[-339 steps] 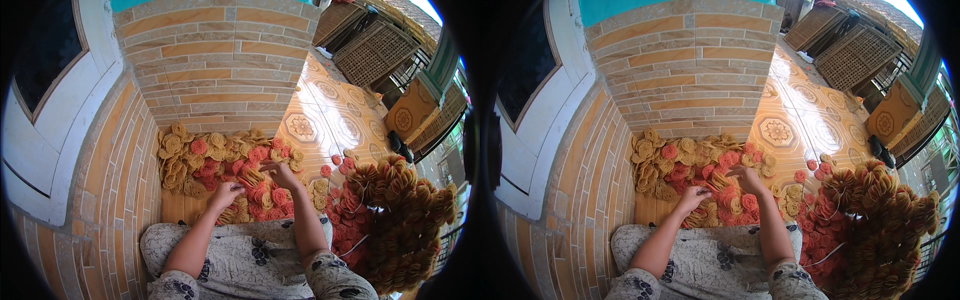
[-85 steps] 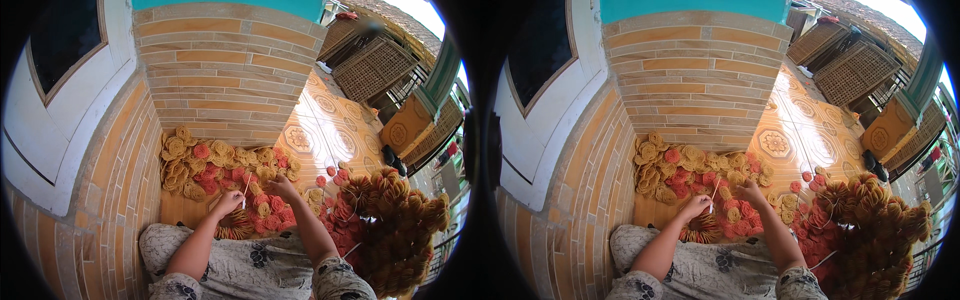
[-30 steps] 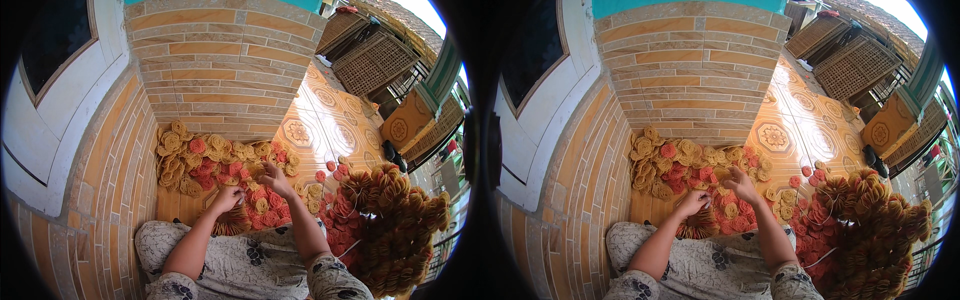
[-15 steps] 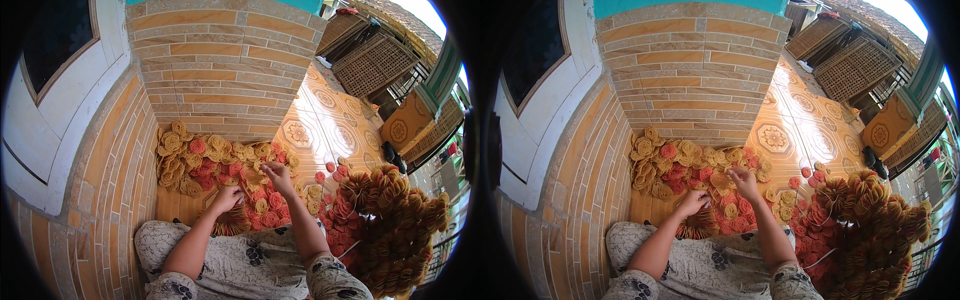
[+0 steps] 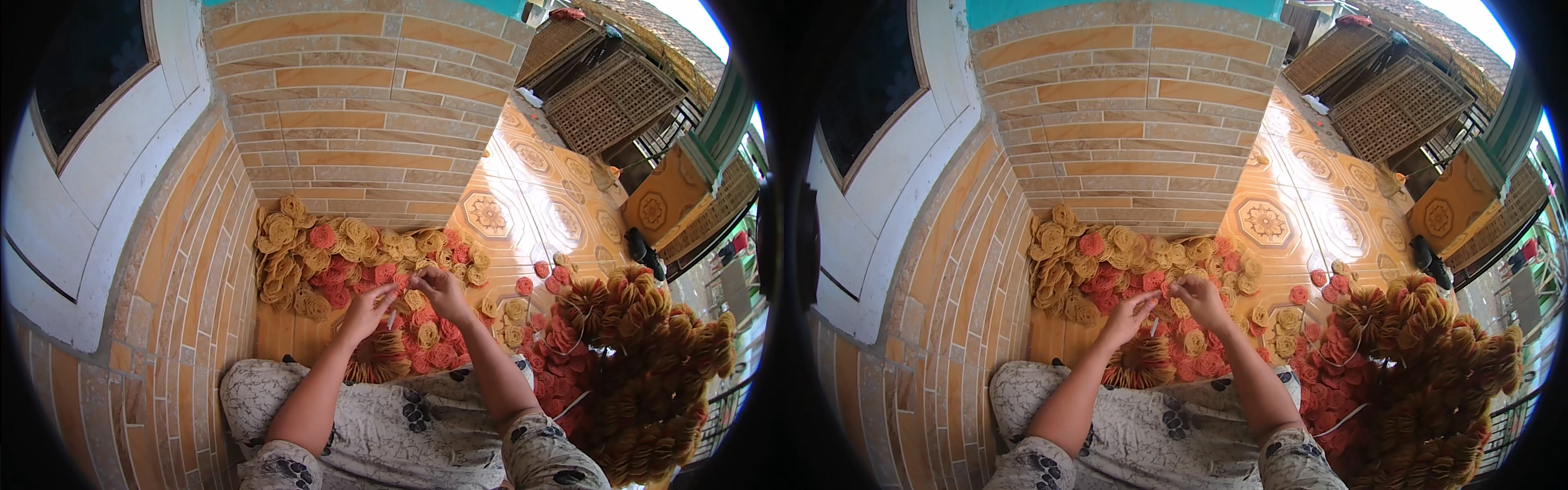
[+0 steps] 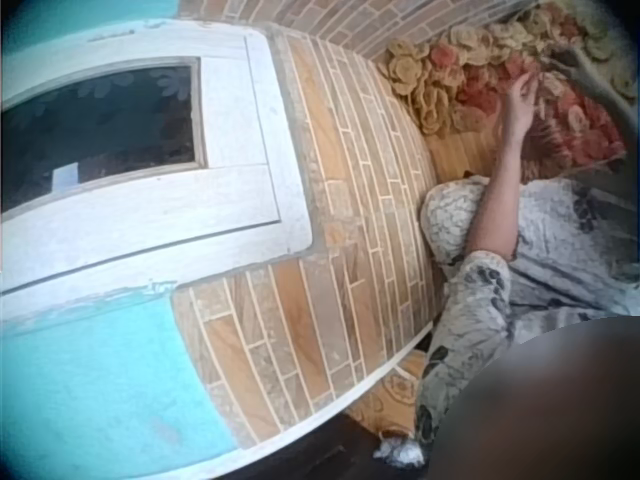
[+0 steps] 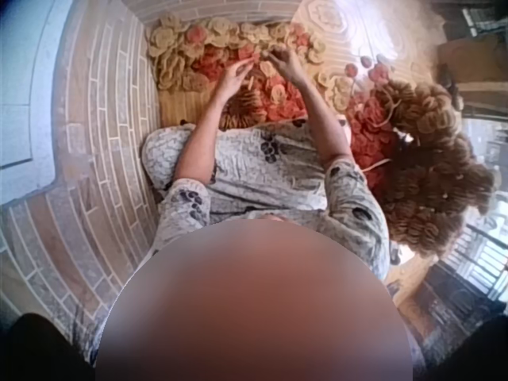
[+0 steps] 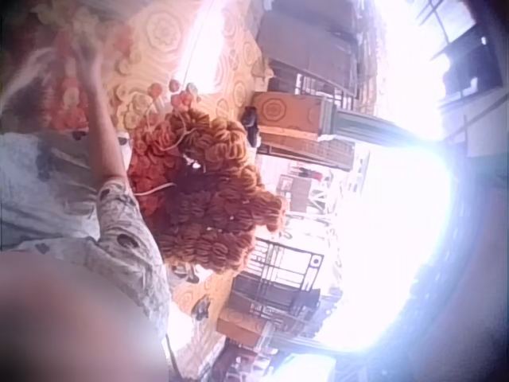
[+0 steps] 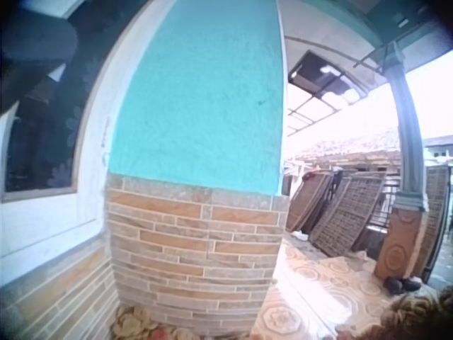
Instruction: The person sits on a tiled floor and assembles small yellow and red fiber rosettes onto a white ribbon. They pick up rosettes from a pile, thread them onto the ribbon, and slide them into place, repeating the process to build a decorative garland.
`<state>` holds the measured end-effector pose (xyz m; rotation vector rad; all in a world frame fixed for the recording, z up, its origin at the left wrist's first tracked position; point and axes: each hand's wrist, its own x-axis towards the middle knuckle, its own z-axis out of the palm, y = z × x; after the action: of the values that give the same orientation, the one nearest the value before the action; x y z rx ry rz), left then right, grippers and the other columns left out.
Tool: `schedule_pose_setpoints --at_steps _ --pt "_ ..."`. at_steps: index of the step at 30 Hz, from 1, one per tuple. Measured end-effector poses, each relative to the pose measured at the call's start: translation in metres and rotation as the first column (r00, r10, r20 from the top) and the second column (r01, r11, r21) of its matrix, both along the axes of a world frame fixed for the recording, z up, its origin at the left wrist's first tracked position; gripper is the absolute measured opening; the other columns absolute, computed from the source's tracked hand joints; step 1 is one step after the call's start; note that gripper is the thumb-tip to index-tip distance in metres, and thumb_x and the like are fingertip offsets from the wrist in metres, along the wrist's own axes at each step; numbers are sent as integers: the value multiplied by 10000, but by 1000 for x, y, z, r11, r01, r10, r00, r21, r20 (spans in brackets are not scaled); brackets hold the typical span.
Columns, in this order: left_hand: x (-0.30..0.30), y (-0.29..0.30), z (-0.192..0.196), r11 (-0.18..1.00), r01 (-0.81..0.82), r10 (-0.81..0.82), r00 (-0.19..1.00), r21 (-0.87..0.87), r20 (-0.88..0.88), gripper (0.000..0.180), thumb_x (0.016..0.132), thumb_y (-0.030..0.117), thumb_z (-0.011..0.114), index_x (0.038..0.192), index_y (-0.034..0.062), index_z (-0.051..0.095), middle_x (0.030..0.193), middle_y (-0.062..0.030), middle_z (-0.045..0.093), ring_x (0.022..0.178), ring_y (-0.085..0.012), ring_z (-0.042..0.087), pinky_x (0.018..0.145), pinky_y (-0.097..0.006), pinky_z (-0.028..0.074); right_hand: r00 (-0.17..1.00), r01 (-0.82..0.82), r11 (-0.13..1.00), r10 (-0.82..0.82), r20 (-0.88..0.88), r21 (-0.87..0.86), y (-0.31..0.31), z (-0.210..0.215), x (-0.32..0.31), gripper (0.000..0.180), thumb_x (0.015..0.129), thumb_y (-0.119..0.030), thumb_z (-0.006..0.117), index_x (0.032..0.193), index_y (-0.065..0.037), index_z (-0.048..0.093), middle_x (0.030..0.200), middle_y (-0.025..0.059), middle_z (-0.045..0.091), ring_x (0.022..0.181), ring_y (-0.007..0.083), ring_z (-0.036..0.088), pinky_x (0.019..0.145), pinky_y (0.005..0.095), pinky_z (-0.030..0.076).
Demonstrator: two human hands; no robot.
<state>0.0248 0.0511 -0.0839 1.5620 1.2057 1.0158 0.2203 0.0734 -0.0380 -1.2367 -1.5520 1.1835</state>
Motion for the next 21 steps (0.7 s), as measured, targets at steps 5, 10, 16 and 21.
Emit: schedule_pose_setpoints --at_steps 5,10,16,21 --pt "-2 -3 5 984 168 -175 977 -65 -119 267 881 255 660 1031 35 687 962 -126 701 891 -230 671 798 -335 494 980 59 998 -64 -191 -31 5 -4 -4 179 934 -186 611 868 -19 620 794 11 642 751 62 554 710 252 459" --pt "1 -3 -4 985 123 -137 983 -117 -123 204 882 211 659 966 27 680 847 -99 697 789 -179 657 755 -328 494 980 55 981 -89 -177 -187 20 -17 9 182 915 -196 631 978 -26 622 897 34 647 806 132 604 756 285 478" --pt "-4 -2 -11 929 172 -131 981 -326 145 161 907 150 634 974 7 666 821 -39 685 751 -83 616 719 -244 479 447 24 990 -137 884 141 14 -55 38 307 785 -227 700 1062 -108 642 1038 131 605 1013 317 577 831 411 473" --pt "-7 0 -12 898 176 -114 978 -404 173 169 898 149 645 934 -15 669 815 -41 684 744 -85 617 713 -237 482 721 216 962 -272 637 166 29 -56 48 188 796 -166 694 930 -34 682 819 124 675 746 240 649 676 365 495"
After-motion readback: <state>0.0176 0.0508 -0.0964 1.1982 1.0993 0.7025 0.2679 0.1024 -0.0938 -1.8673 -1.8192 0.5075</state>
